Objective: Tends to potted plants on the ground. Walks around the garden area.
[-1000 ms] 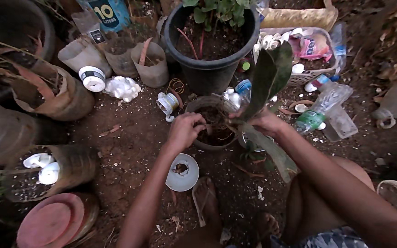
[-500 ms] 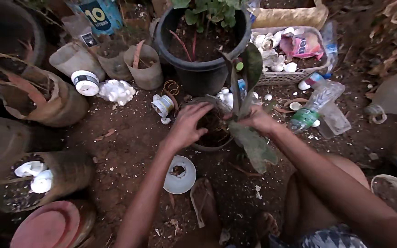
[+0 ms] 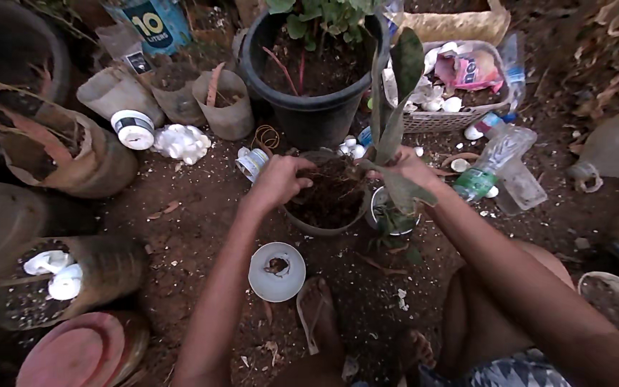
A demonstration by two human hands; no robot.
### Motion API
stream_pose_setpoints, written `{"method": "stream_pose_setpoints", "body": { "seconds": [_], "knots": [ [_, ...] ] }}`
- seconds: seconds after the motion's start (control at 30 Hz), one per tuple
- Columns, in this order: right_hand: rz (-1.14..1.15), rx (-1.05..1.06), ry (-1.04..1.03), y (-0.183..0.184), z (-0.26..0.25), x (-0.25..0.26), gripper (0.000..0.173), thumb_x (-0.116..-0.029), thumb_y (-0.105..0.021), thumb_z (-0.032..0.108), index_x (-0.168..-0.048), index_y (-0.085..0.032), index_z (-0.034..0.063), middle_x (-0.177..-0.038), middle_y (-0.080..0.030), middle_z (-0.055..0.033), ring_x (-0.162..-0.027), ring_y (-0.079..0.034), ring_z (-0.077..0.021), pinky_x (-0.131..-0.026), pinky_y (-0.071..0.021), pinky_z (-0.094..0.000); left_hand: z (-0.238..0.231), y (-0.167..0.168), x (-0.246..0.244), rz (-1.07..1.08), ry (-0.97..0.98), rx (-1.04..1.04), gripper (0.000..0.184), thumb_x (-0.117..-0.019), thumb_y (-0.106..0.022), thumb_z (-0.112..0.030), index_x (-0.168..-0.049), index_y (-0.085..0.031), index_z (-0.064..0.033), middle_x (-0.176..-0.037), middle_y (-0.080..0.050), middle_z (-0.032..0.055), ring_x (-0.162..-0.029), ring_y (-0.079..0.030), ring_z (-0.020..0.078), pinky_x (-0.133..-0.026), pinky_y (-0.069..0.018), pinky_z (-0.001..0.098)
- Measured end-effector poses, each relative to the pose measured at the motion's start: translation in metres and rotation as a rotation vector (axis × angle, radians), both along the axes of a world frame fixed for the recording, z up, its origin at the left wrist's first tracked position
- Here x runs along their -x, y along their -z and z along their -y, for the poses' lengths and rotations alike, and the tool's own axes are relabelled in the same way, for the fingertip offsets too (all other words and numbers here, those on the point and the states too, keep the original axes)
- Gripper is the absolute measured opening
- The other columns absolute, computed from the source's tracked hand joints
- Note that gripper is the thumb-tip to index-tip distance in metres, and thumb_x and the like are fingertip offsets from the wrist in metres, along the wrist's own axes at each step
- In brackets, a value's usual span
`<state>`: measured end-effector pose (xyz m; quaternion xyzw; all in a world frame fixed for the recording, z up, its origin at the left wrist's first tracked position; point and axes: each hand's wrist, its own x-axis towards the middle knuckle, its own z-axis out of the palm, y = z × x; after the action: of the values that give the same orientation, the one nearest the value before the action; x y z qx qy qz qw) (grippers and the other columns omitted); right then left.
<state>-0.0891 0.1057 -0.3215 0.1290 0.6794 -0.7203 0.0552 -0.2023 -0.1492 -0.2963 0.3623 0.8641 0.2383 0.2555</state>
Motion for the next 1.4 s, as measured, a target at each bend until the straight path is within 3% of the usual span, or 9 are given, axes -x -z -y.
{"method": "stream_pose_setpoints", "body": {
  "seconds": [0.17, 0.37, 0.53, 0.6, 0.73, 0.9, 1.1, 1.23, 1.4],
  "knots": [
    [0.05, 0.026, 0.059, 0.007, 0.006, -0.007, 0.029, -0.0874, -0.061, -0.017, -0.108, -0.064, 0.0035, -0.091, -0.073, 0.003, -0.08, -0.069, -0.0016, -0.075, -0.0596, -0.0205, 0.01, 0.017, -0.009, -0.089, -0.204, -0.106, 0.029, -0.099, -0.071, -0.029, -0.092, -0.074, -0.0006, -0.083, -0.07, 0.0175, -0.081, -0.068, 0.0339, -0.077, -0.0518, 0.0576],
    [0.053, -0.056, 0.093, 0.005, 0.01, -0.011, 0.029, -0.084, -0.063, -0.017, -0.105, -0.063, 0.0019, -0.09, -0.071, 0.0036, -0.082, -0.067, 0.0009, -0.078, -0.0585, -0.0194, 0.012, 0.032, -0.015, -0.044, -0.133, -0.014, 0.032, -0.0979, -0.06, 0.004, -0.128, -0.069, -0.0015, -0.12, -0.068, 0.0237, -0.117, -0.062, 0.0427, -0.104, -0.0478, 0.0587],
    [0.079, -0.153, 0.092, 0.02, 0.025, -0.025, 0.032, -0.0827, -0.075, -0.01, -0.112, -0.067, -0.002, -0.101, -0.073, -0.0091, -0.089, -0.07, -0.0117, -0.082, -0.0607, -0.0311, 0.016, 0.042, -0.032, -0.284, -0.197, -0.013, 0.036, -0.0991, -0.071, -0.027, -0.077, -0.069, 0.0014, -0.083, -0.067, 0.0215, -0.085, -0.067, 0.043, -0.078, -0.0538, 0.0632],
    [0.099, -0.245, 0.065, 0.024, 0.032, -0.026, 0.033, -0.0827, -0.081, -0.002, -0.113, -0.068, -0.0038, -0.105, -0.073, -0.0151, -0.095, -0.072, -0.0197, -0.088, -0.0599, -0.0391, 0.014, 0.053, -0.028, -0.269, -0.203, -0.017, 0.022, -0.0921, -0.077, -0.013, -0.098, -0.07, 0.0071, -0.115, -0.065, 0.0297, -0.113, -0.06, 0.0507, -0.096, -0.0486, 0.0669],
    [0.069, -0.464, -0.083, 0.023, 0.039, -0.023, 0.029, -0.0886, -0.08, 0.015, -0.106, -0.071, -0.0068, -0.102, -0.073, -0.0211, -0.1, -0.071, -0.0307, -0.095, -0.0544, -0.0495, 0.016, 0.059, -0.02, -0.086, -0.375, 0.05, 0.08, -0.0864, -0.081, -0.008, -0.154, -0.04, 0.0021, -0.154, -0.041, 0.0326, -0.137, -0.046, 0.0528, -0.109, -0.0406, 0.0674],
    [-0.051, -0.683, -0.285, 0.03, 0.047, -0.019, 0.029, -0.0957, -0.072, 0.016, -0.118, -0.072, -0.0023, -0.125, -0.07, -0.0203, -0.129, -0.058, -0.0354, -0.117, -0.0342, -0.0511, 0.024, 0.063, -0.012, 0.275, -0.446, 0.25, 0.051, -0.108, -0.055, -0.028, -0.147, -0.048, 0.0045, -0.136, -0.058, 0.0342, -0.129, -0.056, 0.0466, -0.11, -0.0394, 0.0603],
    [-0.058, -0.68, -0.427, 0.036, 0.057, -0.016, 0.039, -0.0989, -0.058, 0.0, -0.134, -0.069, 0.0124, -0.135, -0.067, -0.0142, -0.136, -0.054, -0.0314, -0.121, -0.0293, -0.0511, 0.026, 0.052, -0.024, 0.257, -0.54, 0.284, 0.033, -0.1018, -0.06, -0.013, -0.13, -0.062, 0.0042, -0.125, -0.065, 0.0246, -0.116, -0.063, 0.0325, -0.101, -0.0481, 0.0518],
    [-0.188, -0.662, -0.362, 0.041, 0.054, -0.022, 0.033, -0.0981, -0.054, -0.004, -0.123, -0.074, 0.0056, -0.132, -0.068, -0.0152, -0.126, -0.062, -0.0326, -0.114, -0.0401, -0.0502, 0.025, 0.054, -0.021, 0.214, -0.464, 0.269, 0.042, -0.1025, -0.062, -0.015, -0.138, -0.056, 0.0062, -0.137, -0.06, 0.0266, -0.13, -0.057, 0.0338, -0.111, -0.0431, 0.0503],
    [-0.104, -0.739, -0.24, 0.033, 0.048, -0.023, 0.021, -0.1015, -0.062, 0.013, -0.113, -0.074, 0.001, -0.104, -0.075, -0.0166, -0.1, -0.071, -0.0324, -0.103, -0.0457, -0.0511, 0.017, 0.043, -0.016, 0.3, -0.437, 0.303, 0.039, -0.1088, -0.053, -0.022, -0.134, -0.058, 0.007, -0.123, -0.063, 0.0293, -0.103, -0.067, 0.034, -0.093, -0.053, 0.0481]
  ]
}}
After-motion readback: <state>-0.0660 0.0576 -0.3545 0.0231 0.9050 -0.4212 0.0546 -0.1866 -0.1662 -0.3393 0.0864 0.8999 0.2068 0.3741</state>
